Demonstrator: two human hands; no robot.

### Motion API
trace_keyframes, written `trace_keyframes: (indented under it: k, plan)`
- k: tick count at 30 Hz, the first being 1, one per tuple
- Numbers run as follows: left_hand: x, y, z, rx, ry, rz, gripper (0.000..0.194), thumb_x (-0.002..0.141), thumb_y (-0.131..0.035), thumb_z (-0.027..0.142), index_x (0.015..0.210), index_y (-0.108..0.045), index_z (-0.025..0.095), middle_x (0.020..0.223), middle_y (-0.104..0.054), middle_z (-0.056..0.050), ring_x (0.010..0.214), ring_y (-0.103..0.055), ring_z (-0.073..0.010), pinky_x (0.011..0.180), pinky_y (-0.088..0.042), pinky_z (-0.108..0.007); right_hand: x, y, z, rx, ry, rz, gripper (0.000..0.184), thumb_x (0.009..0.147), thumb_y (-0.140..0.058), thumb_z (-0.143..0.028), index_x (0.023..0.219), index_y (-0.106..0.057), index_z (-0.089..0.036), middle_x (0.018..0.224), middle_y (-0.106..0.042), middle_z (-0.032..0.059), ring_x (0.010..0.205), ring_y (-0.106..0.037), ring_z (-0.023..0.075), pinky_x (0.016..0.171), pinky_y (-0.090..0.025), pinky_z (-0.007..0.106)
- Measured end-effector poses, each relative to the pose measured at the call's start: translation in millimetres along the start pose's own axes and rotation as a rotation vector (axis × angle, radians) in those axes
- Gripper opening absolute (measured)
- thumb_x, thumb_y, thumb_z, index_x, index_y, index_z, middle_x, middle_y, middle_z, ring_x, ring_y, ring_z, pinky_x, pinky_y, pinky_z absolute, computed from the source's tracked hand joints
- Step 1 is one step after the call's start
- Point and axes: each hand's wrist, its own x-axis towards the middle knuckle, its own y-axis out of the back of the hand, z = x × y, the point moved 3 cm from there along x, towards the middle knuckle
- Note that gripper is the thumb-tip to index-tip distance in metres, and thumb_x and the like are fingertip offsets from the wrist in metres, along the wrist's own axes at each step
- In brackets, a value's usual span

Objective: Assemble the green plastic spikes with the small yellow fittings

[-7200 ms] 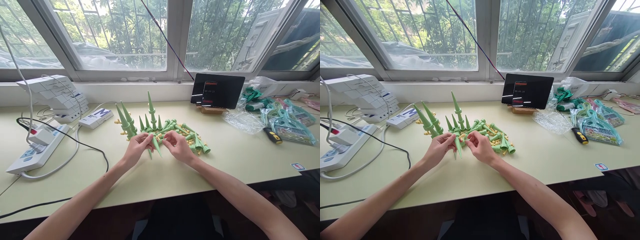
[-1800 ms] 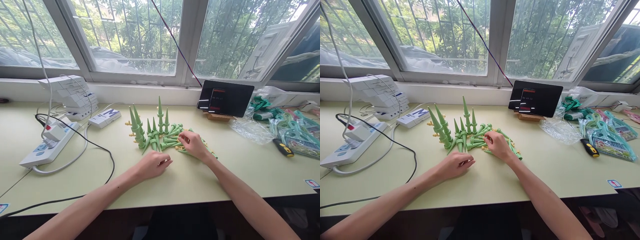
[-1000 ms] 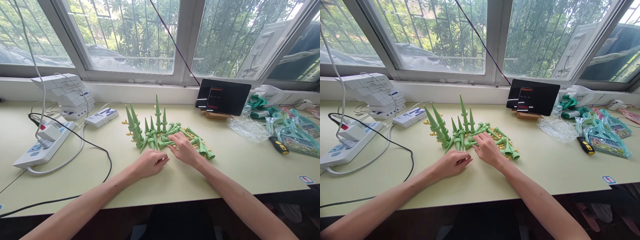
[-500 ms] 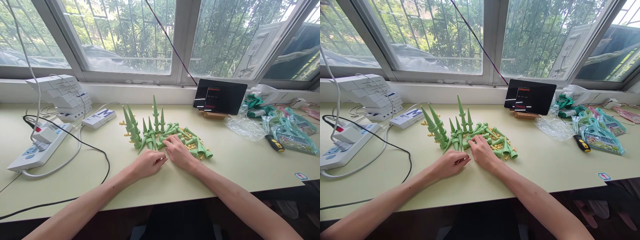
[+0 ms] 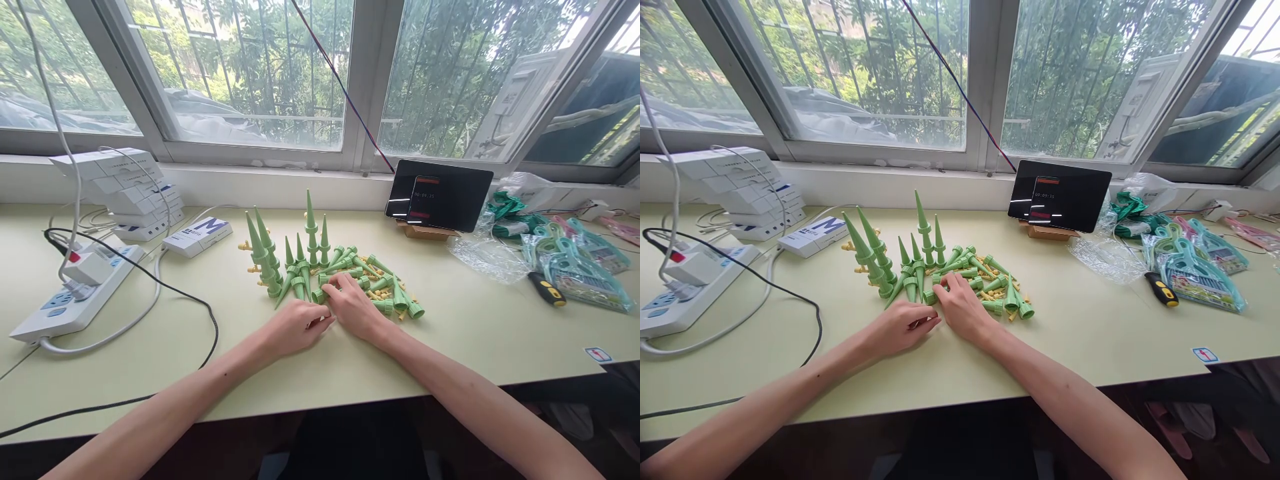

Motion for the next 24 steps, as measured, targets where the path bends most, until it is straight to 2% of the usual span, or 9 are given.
trace_keyframes:
  k: [10,17,24]
  plan:
    - [-0.1,-1.2,0.1,0.016,-0.008,-0.016,0.035,0.096,-0.047,0.023,0.061,-0.048,0.018,0.050,-0.050,0.003,0.047,-0.041,-0.0101,0.051,-0.030,-0.026,0.6,3.4,-2.9,0.025,0.021,-0.015,0.022,0.091,-0.045,-0.004,0.101,-0.059,-0.017,0.107,-0.058,0.0110,0.095,-0.051,0.0242,0.086,-0.049,0.039]
    - [-2.5,-3.1,-2.2,0.007,0.008,-0.032,0.033,0.095,-0.048,0.021,0.062,-0.049,0.018,0.053,-0.052,0.003,0.047,-0.042,-0.0099,0.052,-0.030,-0.026,1.2,1.0,-3.0,0.041,0.031,-0.023,0.019,0.090,-0.047,-0.004,0.099,-0.057,-0.017,0.100,-0.061,0.0100,0.090,-0.048,0.0249,0.084,-0.049,0.041]
    - [-3.3,-3.5,-1.5,0.007,0.006,-0.024,0.033,0.093,-0.048,0.019,0.060,-0.048,0.018,0.051,-0.048,0.003,0.047,-0.039,-0.0099,0.051,-0.029,-0.026,-0.1,-2.5,-2.1,0.014,0.048,-0.040,0.026,0.090,-0.046,-0.002,0.108,-0.058,-0.016,0.101,-0.060,0.0110,0.093,-0.047,0.0251,0.083,-0.049,0.039]
